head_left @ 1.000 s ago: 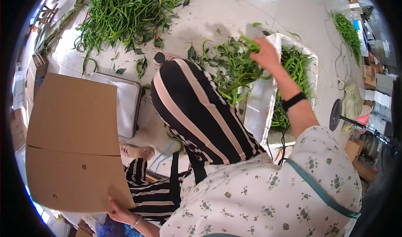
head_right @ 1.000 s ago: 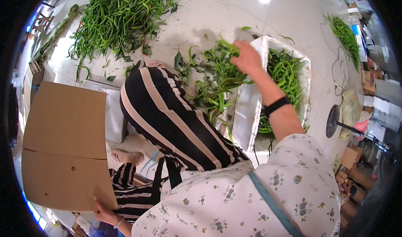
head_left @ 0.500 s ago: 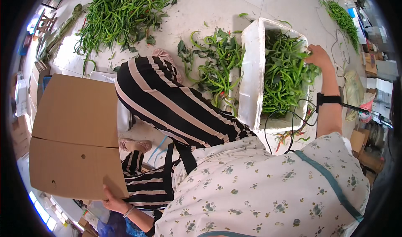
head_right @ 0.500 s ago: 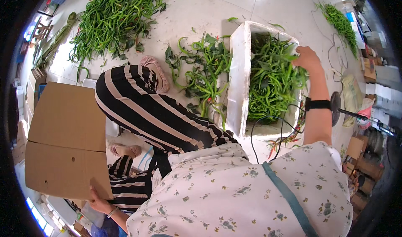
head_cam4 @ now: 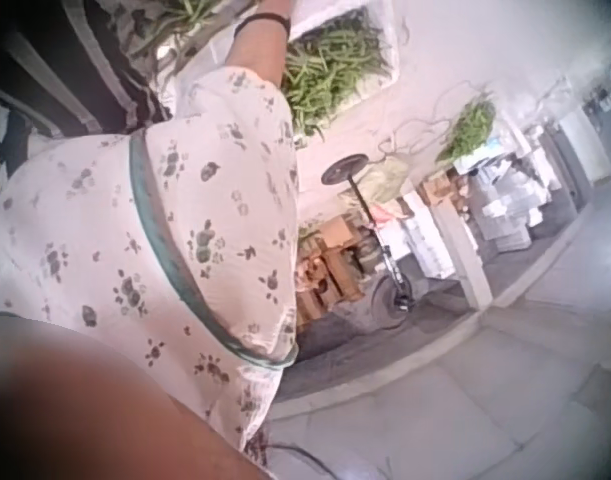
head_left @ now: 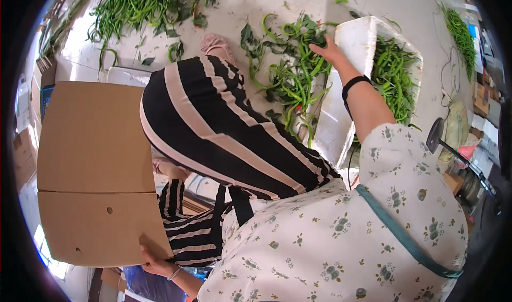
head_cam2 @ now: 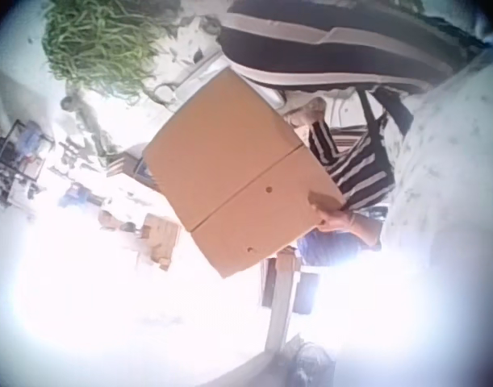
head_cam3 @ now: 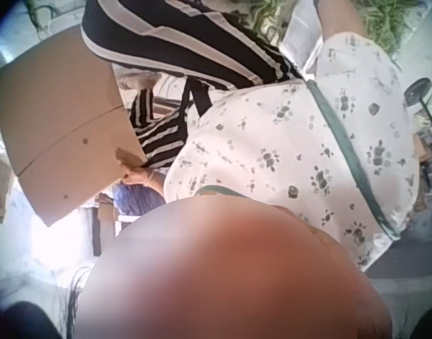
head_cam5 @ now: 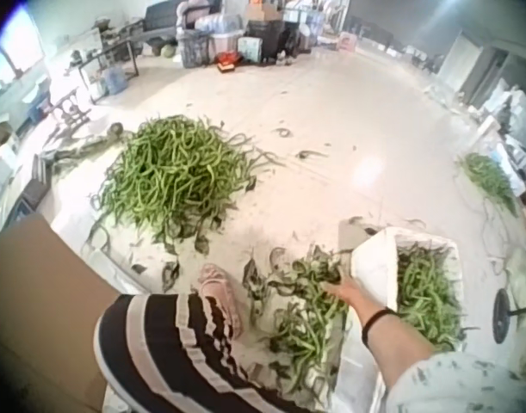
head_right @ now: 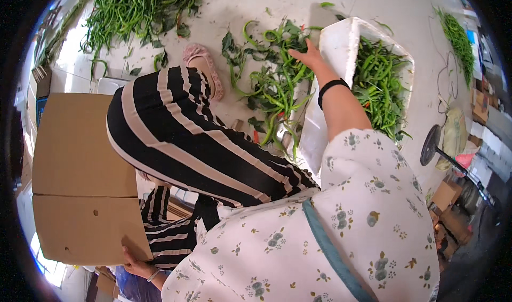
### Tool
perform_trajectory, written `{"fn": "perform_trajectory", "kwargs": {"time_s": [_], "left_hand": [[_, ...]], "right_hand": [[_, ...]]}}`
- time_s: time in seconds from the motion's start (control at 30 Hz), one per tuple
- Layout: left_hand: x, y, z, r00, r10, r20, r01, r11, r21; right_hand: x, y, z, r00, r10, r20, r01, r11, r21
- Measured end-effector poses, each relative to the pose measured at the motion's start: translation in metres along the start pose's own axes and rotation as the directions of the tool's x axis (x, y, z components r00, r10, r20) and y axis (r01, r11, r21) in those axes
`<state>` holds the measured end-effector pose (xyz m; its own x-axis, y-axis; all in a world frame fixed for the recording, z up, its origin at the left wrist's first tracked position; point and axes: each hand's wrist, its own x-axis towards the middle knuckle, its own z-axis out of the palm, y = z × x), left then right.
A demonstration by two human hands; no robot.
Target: Sorting and packing green and red peppers into a cardboard box.
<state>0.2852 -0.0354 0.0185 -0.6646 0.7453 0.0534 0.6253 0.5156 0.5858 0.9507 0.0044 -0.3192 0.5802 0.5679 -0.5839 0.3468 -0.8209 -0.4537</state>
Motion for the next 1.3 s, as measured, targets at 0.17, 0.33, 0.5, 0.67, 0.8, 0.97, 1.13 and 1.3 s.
{"fn": "perform_trajectory", "kwargs": {"time_s": [0.17,0.33,0.5,0.67,0.8,0.97,1.13,1.3], "left_hand": [[-0.002,-0.005,-0.003,0.999,-0.026,-0.031,0.026,1.0,-0.004],[-0.002,-0.012,-0.002,0.998,-0.008,-0.066,0.005,0.999,-0.047],[-0.002,-0.02,-0.003,0.997,-0.018,-0.08,0.019,1.0,0.017],[-0.002,-0.018,-0.003,0.998,0.013,-0.055,-0.01,0.998,0.058],[-0.005,-0.021,-0.001,0.996,0.011,-0.087,-0.009,1.0,0.023],[-0.004,-0.016,-0.002,0.996,0.001,-0.094,0.008,0.996,0.091],[-0.007,-0.015,0.002,0.993,0.004,-0.121,0.004,0.998,0.068],[-0.001,-0.019,0.001,0.996,0.014,-0.089,-0.012,1.0,0.013]], "right_hand": [[-0.021,-0.007,0.06,0.973,0.229,0.011,-0.211,0.913,-0.348],[-0.045,0.004,0.08,1.0,0.003,-0.031,-0.009,0.982,-0.189],[-0.075,0.029,0.08,0.976,-0.11,-0.19,0.115,0.993,0.016],[-0.075,0.05,0.094,0.99,-0.135,-0.028,0.134,0.99,-0.049],[-0.093,0.004,0.126,0.994,-0.018,0.107,0.055,0.936,-0.349],[-0.11,-0.019,0.134,0.998,0.048,0.028,-0.036,0.941,-0.337],[-0.078,-0.022,0.133,0.994,0.013,-0.113,-0.051,0.938,-0.342],[-0.041,-0.026,0.107,0.996,0.089,-0.022,-0.091,0.94,-0.328]]}}
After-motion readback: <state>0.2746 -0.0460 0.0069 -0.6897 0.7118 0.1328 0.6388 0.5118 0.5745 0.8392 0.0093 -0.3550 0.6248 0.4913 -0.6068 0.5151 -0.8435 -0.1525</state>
